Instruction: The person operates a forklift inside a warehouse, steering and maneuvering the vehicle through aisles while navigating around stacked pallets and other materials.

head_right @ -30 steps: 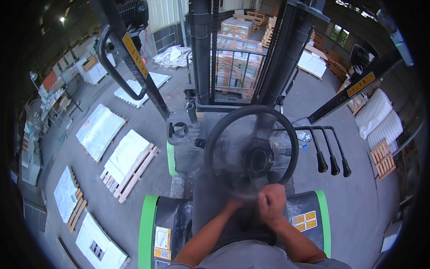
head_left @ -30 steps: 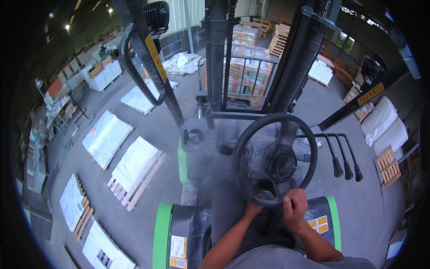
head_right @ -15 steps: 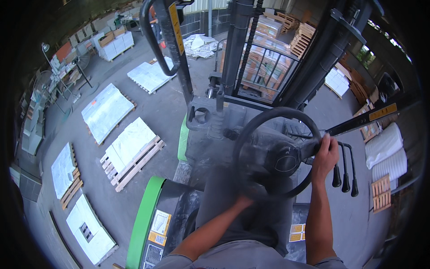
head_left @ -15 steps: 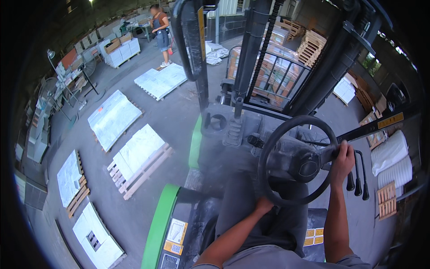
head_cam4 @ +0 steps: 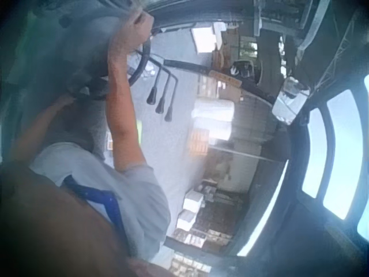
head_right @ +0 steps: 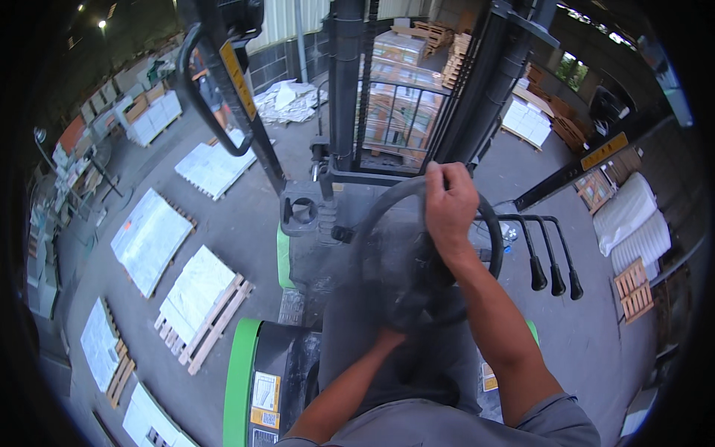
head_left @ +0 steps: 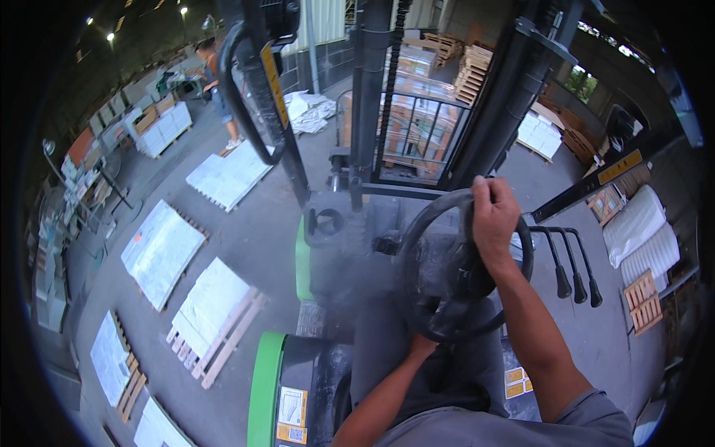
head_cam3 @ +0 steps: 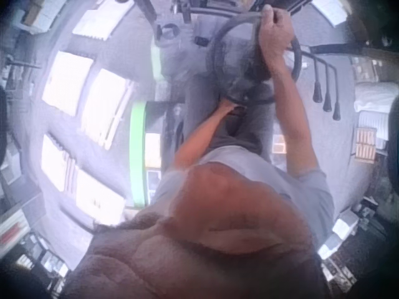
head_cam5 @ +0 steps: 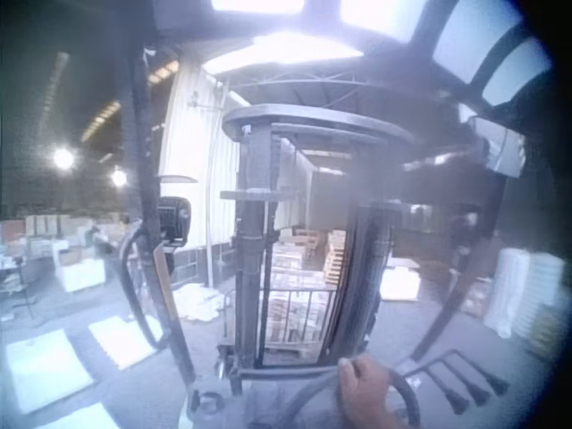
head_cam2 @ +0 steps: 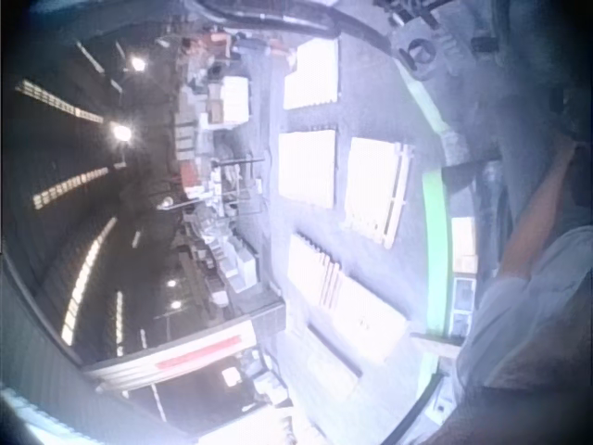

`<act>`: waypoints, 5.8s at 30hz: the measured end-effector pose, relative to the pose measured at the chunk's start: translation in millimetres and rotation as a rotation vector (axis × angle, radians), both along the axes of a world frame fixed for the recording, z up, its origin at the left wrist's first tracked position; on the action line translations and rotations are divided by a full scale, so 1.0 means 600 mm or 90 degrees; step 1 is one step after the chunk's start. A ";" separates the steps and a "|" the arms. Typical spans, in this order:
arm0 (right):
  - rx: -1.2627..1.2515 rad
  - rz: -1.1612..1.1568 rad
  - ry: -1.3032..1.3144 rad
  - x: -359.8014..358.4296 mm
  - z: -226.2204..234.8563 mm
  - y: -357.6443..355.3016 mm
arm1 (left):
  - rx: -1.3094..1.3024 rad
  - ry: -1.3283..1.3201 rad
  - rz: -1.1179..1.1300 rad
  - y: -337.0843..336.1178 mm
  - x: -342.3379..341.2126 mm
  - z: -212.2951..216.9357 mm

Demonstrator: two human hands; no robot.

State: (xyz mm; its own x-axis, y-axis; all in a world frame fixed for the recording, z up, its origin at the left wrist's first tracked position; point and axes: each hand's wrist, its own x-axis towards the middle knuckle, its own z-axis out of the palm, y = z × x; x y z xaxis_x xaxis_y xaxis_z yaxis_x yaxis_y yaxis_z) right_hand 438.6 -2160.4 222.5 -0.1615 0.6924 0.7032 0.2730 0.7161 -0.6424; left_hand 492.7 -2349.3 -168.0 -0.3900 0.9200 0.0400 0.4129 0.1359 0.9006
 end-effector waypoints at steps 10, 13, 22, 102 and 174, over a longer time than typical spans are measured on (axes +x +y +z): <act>0.028 0.033 0.023 -0.114 -0.013 0.057 | -0.117 -0.007 -0.028 0.071 -0.097 0.030; 0.039 0.031 0.001 -0.113 -0.009 0.108 | -0.151 -0.003 -0.002 0.111 -0.099 0.023; 0.026 0.073 -0.022 -0.138 -0.016 0.225 | -0.080 -0.040 -0.031 0.240 -0.125 -0.061; 0.139 0.260 -0.030 -0.618 -0.155 0.532 | -0.115 0.017 -0.090 0.701 -0.667 -0.114; 0.044 -0.060 0.000 -0.678 -0.084 0.968 | 0.167 -0.109 -0.020 0.933 -0.837 0.040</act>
